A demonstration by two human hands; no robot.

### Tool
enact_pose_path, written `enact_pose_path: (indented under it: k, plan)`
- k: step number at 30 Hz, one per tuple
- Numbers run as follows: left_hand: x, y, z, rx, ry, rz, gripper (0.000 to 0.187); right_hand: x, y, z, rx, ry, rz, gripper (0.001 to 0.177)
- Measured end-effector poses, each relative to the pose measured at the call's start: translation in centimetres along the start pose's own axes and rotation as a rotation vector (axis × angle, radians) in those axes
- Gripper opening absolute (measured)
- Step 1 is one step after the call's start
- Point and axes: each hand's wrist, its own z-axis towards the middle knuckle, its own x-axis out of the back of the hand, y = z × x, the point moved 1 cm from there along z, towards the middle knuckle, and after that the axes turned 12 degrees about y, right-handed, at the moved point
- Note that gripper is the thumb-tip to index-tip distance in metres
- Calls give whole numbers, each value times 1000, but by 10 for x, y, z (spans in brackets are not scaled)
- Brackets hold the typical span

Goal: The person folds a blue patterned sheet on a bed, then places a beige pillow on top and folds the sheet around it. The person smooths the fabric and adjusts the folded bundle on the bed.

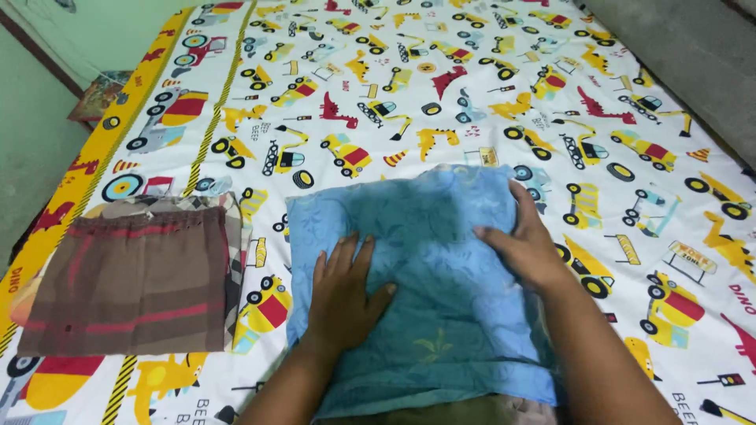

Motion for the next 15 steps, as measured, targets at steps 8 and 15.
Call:
enact_pose_path:
  k: [8,15]
  plan:
    - [-9,-3,-2,-38,15,78,79,46,81,77,337,510,-266,39]
    - [-21,12,9,-102,134,204,72,39,89,8,-239,-238,-657,64]
